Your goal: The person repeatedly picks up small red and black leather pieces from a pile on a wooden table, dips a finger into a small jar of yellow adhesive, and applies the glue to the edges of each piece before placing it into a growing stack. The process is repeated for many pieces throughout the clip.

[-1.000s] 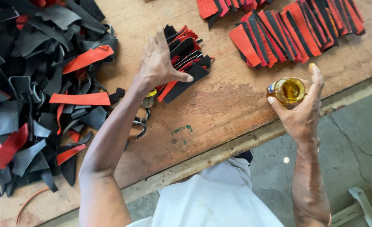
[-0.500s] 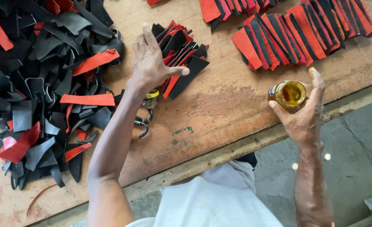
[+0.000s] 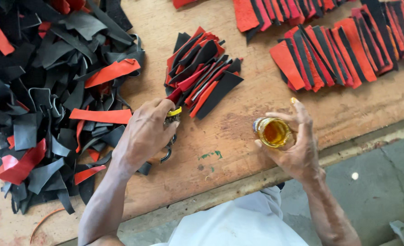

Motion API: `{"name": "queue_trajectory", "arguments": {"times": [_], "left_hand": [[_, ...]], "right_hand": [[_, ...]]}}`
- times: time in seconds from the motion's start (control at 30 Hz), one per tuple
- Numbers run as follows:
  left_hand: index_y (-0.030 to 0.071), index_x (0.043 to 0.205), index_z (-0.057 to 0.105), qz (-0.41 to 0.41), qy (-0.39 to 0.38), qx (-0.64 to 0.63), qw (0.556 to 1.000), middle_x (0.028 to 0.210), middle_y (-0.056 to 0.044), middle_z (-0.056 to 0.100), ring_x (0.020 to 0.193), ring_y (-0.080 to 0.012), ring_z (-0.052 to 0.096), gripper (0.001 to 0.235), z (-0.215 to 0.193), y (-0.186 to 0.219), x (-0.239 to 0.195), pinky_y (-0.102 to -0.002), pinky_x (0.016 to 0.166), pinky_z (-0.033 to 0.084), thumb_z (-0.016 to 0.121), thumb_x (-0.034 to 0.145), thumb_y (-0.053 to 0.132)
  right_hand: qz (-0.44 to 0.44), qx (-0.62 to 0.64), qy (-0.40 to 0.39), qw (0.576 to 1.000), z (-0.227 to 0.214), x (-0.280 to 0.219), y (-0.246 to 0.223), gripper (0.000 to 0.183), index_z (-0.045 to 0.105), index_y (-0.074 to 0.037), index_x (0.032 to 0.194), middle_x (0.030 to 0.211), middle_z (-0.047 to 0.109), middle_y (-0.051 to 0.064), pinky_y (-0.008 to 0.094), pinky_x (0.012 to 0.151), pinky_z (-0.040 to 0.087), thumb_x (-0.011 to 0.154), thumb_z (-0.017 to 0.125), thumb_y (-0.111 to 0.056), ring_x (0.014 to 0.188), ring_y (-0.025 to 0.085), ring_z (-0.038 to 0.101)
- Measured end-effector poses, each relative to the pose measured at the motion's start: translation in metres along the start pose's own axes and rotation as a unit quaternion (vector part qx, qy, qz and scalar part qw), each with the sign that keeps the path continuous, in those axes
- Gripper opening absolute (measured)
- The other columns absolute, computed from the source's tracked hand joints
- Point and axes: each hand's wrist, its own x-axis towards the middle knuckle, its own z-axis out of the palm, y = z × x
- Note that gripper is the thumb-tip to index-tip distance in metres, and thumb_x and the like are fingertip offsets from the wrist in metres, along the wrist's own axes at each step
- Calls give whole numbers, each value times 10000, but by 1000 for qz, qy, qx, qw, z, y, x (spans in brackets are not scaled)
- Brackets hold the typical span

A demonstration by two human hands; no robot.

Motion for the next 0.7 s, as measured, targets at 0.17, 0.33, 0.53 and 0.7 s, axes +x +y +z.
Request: {"name": "queue_trajectory", "arguments": {"times": [0.17, 0.33, 0.53, 0.7], "left_hand": [[-15, 1086, 577, 4, 5, -92, 996, 873, -196, 679, 853, -366, 701, 367, -13, -21, 1, -454, 762, 535, 731, 774, 103], [31, 1112, 632, -107, -6, -182, 978, 868, -80, 725, 822, -256, 733, 261, -43, -62, 5, -401, 761, 571, 669, 881, 146], [53, 1173, 706, -71, 182, 192, 962, 1136, -149, 580, 1061, -335, 538, 214, -39, -78, 1, -442, 884, 505, 738, 970, 115], [-15, 1402, 574, 70, 203, 139, 967, 1359, -211, 510, 1260, -373, 473, 536, -4, -53, 30, -515, 1075, 438, 780, 1002, 278]], "right_hand": [[-29, 22, -44, 998, 21, 27, -19, 1091, 186, -8, 1596, 1321, 665, 174, 379, 1062, 543, 773, 893, -121, 1213, 261, 665], [-20, 12, -58, 998, 29, 40, -30, 1088, 203, -7, 1579, 1314, 667, 171, 359, 1028, 552, 753, 901, -120, 1167, 242, 678], [-19, -3, -60, 998, 28, 47, -32, 1081, 209, -10, 1572, 1287, 683, 153, 355, 1012, 553, 753, 905, -129, 1163, 230, 685], [-24, -36, -37, 998, 20, 41, -26, 1093, 221, -19, 1565, 1247, 704, 135, 384, 1009, 542, 735, 922, -138, 1149, 237, 686]]}}
